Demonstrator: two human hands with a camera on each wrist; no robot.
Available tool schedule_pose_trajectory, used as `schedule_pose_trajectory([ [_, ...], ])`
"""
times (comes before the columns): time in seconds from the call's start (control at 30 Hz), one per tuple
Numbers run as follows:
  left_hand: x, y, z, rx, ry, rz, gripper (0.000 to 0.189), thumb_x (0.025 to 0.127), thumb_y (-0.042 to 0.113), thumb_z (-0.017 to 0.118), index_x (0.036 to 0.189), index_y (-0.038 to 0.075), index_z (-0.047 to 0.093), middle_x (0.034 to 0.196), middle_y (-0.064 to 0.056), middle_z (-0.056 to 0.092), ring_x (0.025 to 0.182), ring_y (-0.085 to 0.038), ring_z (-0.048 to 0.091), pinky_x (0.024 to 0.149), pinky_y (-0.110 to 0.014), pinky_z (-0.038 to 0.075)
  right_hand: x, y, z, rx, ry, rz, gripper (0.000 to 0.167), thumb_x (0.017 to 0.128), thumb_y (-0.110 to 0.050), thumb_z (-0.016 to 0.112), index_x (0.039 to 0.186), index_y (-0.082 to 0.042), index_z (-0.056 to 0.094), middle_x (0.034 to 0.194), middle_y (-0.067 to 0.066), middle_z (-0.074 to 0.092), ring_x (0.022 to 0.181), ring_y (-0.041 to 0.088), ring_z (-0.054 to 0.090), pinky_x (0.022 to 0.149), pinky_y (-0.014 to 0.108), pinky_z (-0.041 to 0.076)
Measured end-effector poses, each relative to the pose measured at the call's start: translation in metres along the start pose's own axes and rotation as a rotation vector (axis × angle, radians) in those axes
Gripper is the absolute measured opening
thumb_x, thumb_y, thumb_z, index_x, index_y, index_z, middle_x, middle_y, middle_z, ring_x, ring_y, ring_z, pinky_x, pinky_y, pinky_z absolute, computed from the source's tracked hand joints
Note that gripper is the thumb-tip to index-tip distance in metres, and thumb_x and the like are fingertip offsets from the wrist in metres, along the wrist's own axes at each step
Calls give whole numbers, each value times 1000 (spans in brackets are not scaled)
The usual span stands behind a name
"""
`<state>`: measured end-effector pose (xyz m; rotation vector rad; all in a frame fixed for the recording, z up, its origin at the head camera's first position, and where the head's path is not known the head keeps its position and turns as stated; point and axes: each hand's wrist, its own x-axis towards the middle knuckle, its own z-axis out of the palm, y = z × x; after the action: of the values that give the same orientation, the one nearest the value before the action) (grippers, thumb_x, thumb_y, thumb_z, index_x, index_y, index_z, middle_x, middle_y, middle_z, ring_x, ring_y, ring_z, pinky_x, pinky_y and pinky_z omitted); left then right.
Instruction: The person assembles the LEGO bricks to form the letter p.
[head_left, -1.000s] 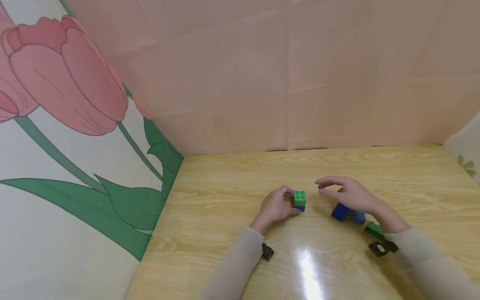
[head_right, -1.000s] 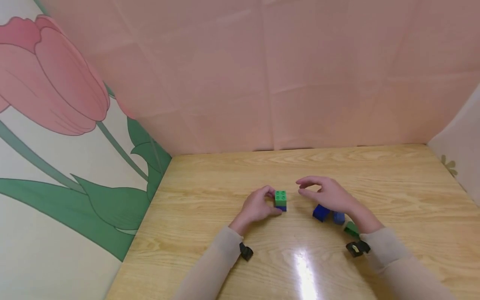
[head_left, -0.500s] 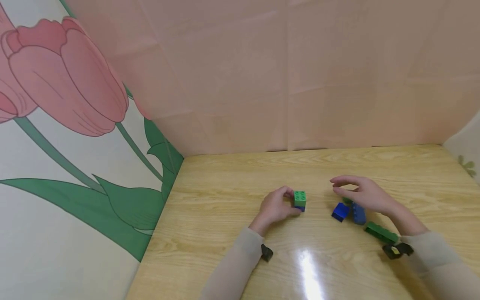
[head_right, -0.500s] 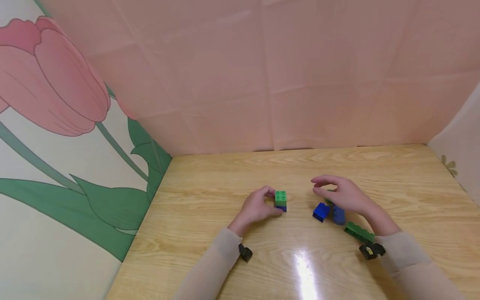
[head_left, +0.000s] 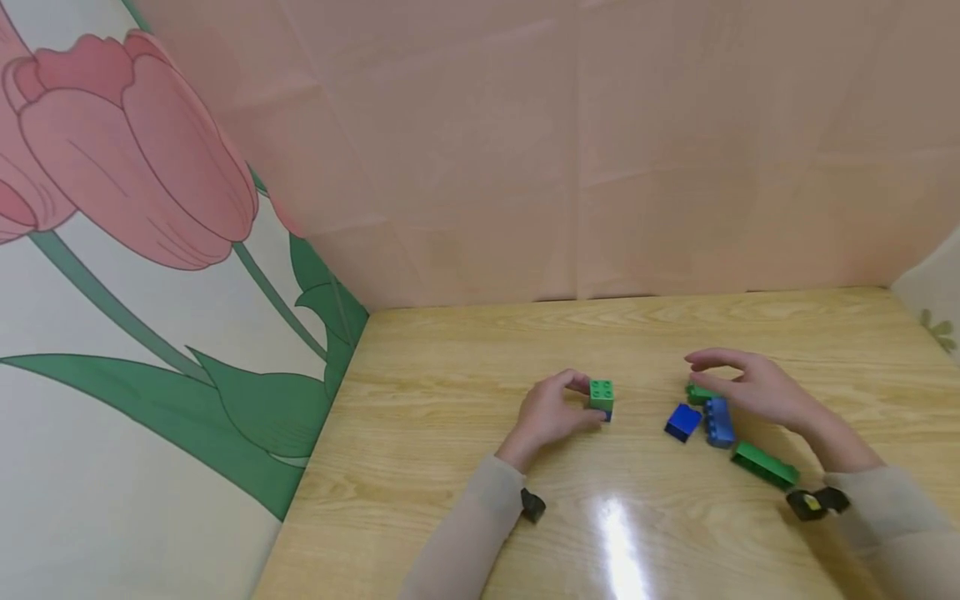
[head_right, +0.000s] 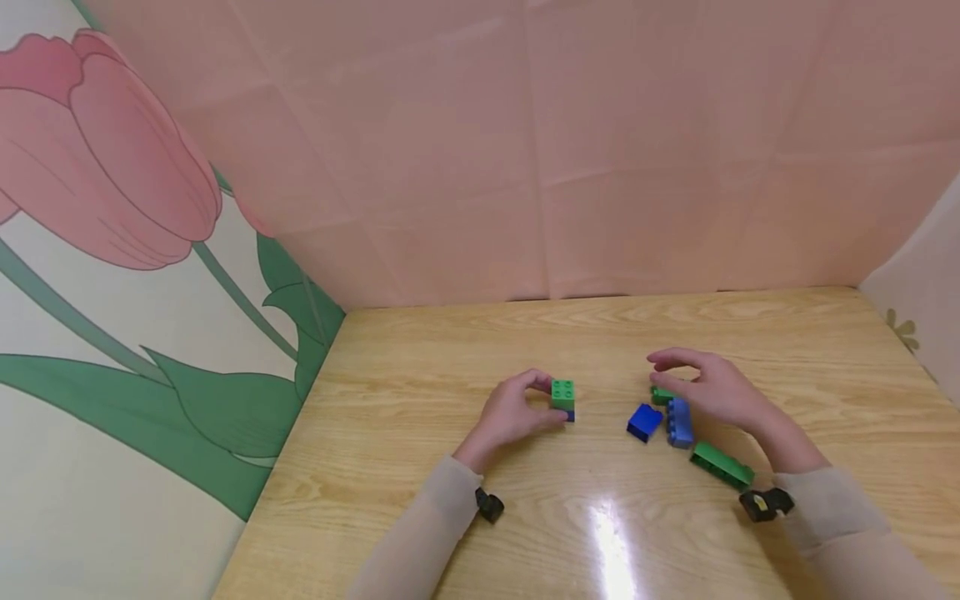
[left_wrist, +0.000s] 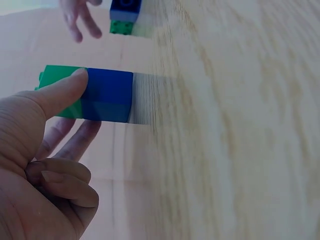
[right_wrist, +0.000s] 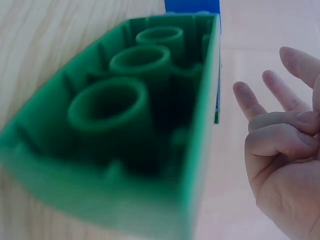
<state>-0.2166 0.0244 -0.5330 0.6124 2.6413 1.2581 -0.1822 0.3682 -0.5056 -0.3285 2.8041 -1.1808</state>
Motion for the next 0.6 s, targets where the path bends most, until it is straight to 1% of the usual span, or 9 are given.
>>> schedule_pose_trajectory([
  [0.17,1,-2,0,3,7,20,39,82,39,91,114,30,70,112,18,72,116,-8,62,102,-37,46,-7,5,-5,3,5,12,48,106,-40,61,143,-10,60,135,17,64,125,42,56,80,29,54],
  [0.27,1,-3,1,9,5,22,39,83,39,90,114,30,70,113,16,72,116,-8,62,103,-37,46,-11,8,-8,-2,5,21,48,106,-40,61,143,-10,60,135,18,64,125,44,55,79,28,53],
  [0.43,1,-2,-1,8,-5,12,39,83,39,89,115,30,70,114,15,73,116,-6,61,104,-38,45,-17,14,-11,-17,17,31,47,106,-40,61,142,-11,61,134,17,65,127,42,52,80,26,52],
  [0.53,1,-2,-2,-4,-12,2,38,83,39,89,115,31,70,113,17,72,117,-6,60,104,-38,45,-20,18,-11,-25,27,37,46,105,-40,62,142,-11,62,133,17,66,128,39,51,79,24,51],
  [0.6,1,-2,-2,-12,-15,-3,38,83,39,89,115,31,70,113,18,71,117,-6,60,104,-39,45,-21,20,-11,-30,37,40,45,105,-40,63,141,-12,62,134,16,65,127,35,52,79,24,51],
])
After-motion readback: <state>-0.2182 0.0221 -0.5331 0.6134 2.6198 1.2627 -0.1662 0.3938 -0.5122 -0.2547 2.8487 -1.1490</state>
